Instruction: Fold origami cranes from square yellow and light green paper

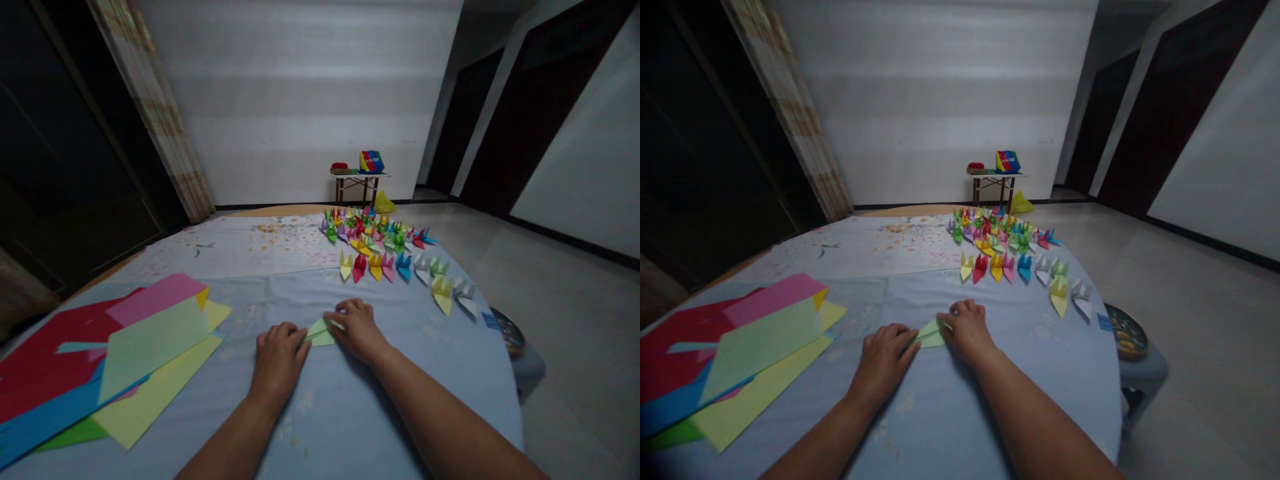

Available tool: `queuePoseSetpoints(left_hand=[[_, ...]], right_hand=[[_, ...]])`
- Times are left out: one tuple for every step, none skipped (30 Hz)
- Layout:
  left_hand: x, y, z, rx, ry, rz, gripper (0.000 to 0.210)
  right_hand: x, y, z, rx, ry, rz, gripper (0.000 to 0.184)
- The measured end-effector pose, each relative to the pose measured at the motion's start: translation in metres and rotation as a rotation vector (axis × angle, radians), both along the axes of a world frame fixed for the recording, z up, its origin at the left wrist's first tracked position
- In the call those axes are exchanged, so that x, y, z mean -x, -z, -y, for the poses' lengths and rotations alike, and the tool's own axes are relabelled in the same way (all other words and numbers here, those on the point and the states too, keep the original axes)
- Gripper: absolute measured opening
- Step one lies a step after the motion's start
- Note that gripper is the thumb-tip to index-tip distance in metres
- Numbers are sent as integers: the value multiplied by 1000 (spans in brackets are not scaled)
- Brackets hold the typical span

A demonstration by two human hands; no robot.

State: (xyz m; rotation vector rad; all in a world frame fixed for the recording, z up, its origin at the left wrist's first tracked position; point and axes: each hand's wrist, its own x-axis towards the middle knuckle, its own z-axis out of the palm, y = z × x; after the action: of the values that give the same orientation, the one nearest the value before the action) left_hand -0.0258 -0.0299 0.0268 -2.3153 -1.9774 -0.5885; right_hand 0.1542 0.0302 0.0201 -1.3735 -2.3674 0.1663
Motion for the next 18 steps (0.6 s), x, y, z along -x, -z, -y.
queuePoseSetpoints(left_hand=[[0, 0, 0, 2, 1, 9, 22], [0, 0, 0, 4, 2, 17, 22], [0, 0, 0, 6, 3, 24, 22], [1, 0, 0, 9, 3, 30, 22], [1, 0, 0, 12, 3, 37, 22], [1, 0, 0, 14, 2, 45, 22], [1, 0, 0, 15, 3, 52, 22], [1, 0, 0, 17, 2, 60, 22], [0, 0, 0, 18, 0, 67, 22], [0, 1, 0, 19, -4, 75, 23], [0, 1, -1, 21, -7, 82, 23], [0, 2, -1, 24, -10, 89, 24], [0, 2, -1, 28, -14, 97, 23], [1, 3, -1, 33, -20, 106, 22], [1, 3, -1, 40, -25, 118, 22], [1, 3, -2, 46, -34, 132, 21], [2, 4, -2, 53, -43, 150, 21], [2, 4, -3, 59, -53, 169, 21]], right_hand=[[0, 1, 0, -4, -10, -12, 27], [0, 1, -1, -6, -22, -21, 27], [0, 1, -1, -5, -36, -25, 26], [0, 2, -2, -2, -47, -26, 25], [0, 2, -2, 3, -55, -26, 23], [0, 3, -2, 8, -58, -26, 22], [1, 3, -3, 12, -61, -25, 22], [1, 3, -3, 16, -62, -23, 22], [1, 3, -3, 20, -62, -21, 23], [1, 3, -4, 23, -59, -17, 24], [1, 3, -4, 26, -56, -12, 25], [1, 3, -3, 29, -54, -8, 25], [1, 3, -3, 33, -51, -4, 25], [1, 2, -3, 37, -50, -1, 25], [1, 1, -2, 41, -50, 3, 25], [1, 1, -2, 46, -51, 7, 25], [1, 0, -1, 50, -52, 10, 25], [1, -1, -1, 55, -51, 15, 25]])
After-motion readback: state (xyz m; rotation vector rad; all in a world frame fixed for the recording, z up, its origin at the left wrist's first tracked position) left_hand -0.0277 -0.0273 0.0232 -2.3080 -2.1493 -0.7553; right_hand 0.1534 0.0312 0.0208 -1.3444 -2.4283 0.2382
